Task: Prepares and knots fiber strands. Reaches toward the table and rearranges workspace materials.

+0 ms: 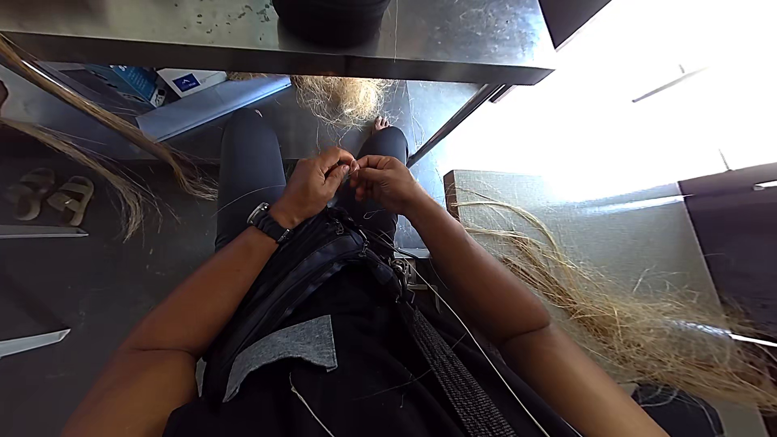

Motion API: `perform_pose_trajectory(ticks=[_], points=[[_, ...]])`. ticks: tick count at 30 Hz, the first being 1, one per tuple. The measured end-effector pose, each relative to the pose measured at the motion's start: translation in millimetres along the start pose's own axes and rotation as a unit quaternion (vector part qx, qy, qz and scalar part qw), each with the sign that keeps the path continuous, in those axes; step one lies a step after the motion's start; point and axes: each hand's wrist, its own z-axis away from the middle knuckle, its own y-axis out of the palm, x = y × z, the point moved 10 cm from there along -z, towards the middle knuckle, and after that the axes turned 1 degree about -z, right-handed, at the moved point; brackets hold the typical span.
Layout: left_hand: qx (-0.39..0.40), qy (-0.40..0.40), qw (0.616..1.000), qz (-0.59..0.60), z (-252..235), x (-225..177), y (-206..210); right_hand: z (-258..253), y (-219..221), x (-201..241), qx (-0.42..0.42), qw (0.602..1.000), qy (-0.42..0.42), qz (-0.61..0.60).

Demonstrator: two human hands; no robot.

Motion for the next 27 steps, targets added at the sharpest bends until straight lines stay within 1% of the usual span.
perform_pose_trajectory(ticks=[7, 17, 20, 24, 27], points=[[0.011, 0.020, 0.998, -0.065, 1.2, -6.5, 0.8, -0.1, -3.7, -3.2, -0.015, 0.997, 0.028, -0.069], [0.014, 0.032, 0.993, -0.115, 1.7, -9.5, 2.9, -0.2, -3.9, -4.6, -0.022, 0.994, 0.034, -0.105], [0.003, 0.033, 0.995, -0.091, 1.6, -9.5, 0.6, -0.7, -3.7, 0.6, -0.012, 0.993, 0.009, -0.117], [-0.012, 0.006, 1.000, -0.027, 2.7, -5.6, -7.0, -1.9, -12.7, 9.2, -0.019, 0.991, -0.013, -0.133], [0.003, -0.006, 0.999, -0.032, 4.1, 1.4, -7.2, -4.2, -17.3, 10.1, -0.021, 0.988, -0.016, -0.151]])
